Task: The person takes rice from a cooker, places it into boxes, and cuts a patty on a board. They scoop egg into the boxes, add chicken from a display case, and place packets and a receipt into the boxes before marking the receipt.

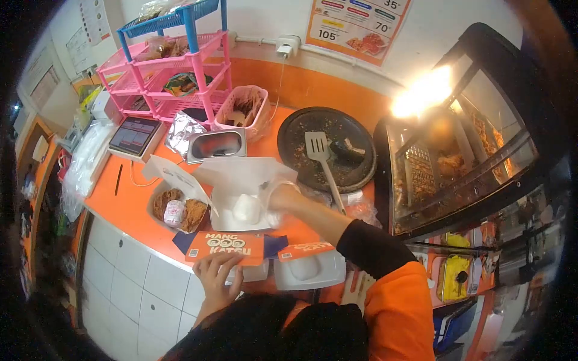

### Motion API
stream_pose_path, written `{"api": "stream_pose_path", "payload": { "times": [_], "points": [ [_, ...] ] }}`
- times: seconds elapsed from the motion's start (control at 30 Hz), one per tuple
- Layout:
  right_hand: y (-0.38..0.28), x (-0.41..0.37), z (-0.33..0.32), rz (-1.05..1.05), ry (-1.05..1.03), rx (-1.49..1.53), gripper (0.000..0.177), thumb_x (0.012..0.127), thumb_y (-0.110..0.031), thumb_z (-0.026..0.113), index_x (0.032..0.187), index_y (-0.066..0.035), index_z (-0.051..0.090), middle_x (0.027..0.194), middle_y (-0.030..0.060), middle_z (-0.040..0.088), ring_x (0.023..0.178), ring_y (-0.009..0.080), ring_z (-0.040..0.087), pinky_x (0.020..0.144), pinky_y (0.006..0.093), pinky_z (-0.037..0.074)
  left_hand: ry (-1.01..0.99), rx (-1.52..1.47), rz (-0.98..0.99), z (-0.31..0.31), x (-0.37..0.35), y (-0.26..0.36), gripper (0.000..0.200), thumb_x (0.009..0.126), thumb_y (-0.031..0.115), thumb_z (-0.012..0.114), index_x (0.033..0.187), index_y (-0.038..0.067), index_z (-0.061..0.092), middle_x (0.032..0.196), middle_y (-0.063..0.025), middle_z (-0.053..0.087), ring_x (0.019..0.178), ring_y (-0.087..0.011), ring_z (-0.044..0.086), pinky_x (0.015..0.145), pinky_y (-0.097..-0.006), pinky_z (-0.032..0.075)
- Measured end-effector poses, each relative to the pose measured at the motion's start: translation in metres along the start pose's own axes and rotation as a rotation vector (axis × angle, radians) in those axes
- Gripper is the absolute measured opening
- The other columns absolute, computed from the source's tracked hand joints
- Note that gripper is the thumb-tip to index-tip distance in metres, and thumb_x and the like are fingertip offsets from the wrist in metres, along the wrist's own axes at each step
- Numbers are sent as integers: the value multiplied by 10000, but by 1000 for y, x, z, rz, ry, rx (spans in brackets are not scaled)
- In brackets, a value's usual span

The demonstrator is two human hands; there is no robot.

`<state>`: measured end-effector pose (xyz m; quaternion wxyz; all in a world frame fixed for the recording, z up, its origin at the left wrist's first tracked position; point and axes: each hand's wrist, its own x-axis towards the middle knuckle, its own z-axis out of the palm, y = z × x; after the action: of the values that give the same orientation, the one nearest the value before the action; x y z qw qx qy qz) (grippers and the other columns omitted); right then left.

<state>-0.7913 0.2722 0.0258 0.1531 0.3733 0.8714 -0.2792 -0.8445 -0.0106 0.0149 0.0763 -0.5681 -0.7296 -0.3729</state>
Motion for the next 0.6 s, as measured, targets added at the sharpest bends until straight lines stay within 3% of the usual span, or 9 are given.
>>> {"api": "stream_pose_path", "payload": {
  "times": [0.07,0.13,0.23,0.3,0.37,0.4,0.47,0.53,0.6],
  "points": [
    [-9,2,-6,-51,-75,-316,347,913,-272,549,1162,-35,595,969,139,667,715,219,656,655,335,532,9,-2,-7,0,2,-1,283,741,157,701,1024,181,701,1038,45,651,1020,-178,540,929,-361,297],
    [-4,-7,-11,-209,-34,-412,352,913,-282,543,1154,-31,599,1001,142,662,742,212,660,658,337,536,17,-11,-8,1,3,-2,286,737,155,703,1022,178,700,1033,42,650,1020,-176,542,928,-357,296],
    [9,-81,-41,-326,267,234,291,889,-234,583,1095,-32,622,1086,141,640,861,234,654,736,349,532,11,-5,17,1,8,-4,290,728,140,708,1016,173,700,1026,37,648,1023,-180,546,926,-358,299],
    [24,-141,-52,-569,558,334,211,885,-167,608,1048,-34,626,1104,130,633,910,244,642,781,350,526,17,-4,41,2,14,-7,293,724,129,708,1014,169,698,1021,31,646,1024,-184,548,922,-359,301],
    [38,-201,-54,-547,724,434,179,893,-140,605,1035,-30,613,1039,135,648,881,226,642,738,329,526,24,-3,67,2,20,-8,293,723,111,701,1013,155,691,1013,20,644,1028,-193,549,927,-368,303],
    [38,-236,-46,-229,699,747,164,883,-127,613,1021,-38,619,1007,142,656,872,226,644,722,322,524,30,-1,80,2,23,-9,294,725,108,699,1015,152,689,1015,18,643,1030,-195,549,933,-371,302],
    [83,-282,-19,160,710,666,164,851,-87,618,1006,-35,630,948,143,665,863,253,652,726,341,520,44,-1,110,4,27,-13,295,727,104,694,1019,145,685,1018,14,642,1033,-198,548,943,-376,299],
    [109,-289,25,227,783,230,192,806,-65,627,994,-26,638,923,149,662,860,290,650,771,386,513,41,-4,123,7,30,-16,276,739,93,686,1010,141,679,1019,16,643,1029,-202,552,956,-384,294],
    [129,-270,81,350,637,131,272,776,-101,648,1041,-42,635,962,160,651,929,320,629,825,429,499,37,4,138,7,33,-16,264,745,87,681,1003,142,677,1016,17,644,1030,-202,556,957,-384,294]
  ]
}}
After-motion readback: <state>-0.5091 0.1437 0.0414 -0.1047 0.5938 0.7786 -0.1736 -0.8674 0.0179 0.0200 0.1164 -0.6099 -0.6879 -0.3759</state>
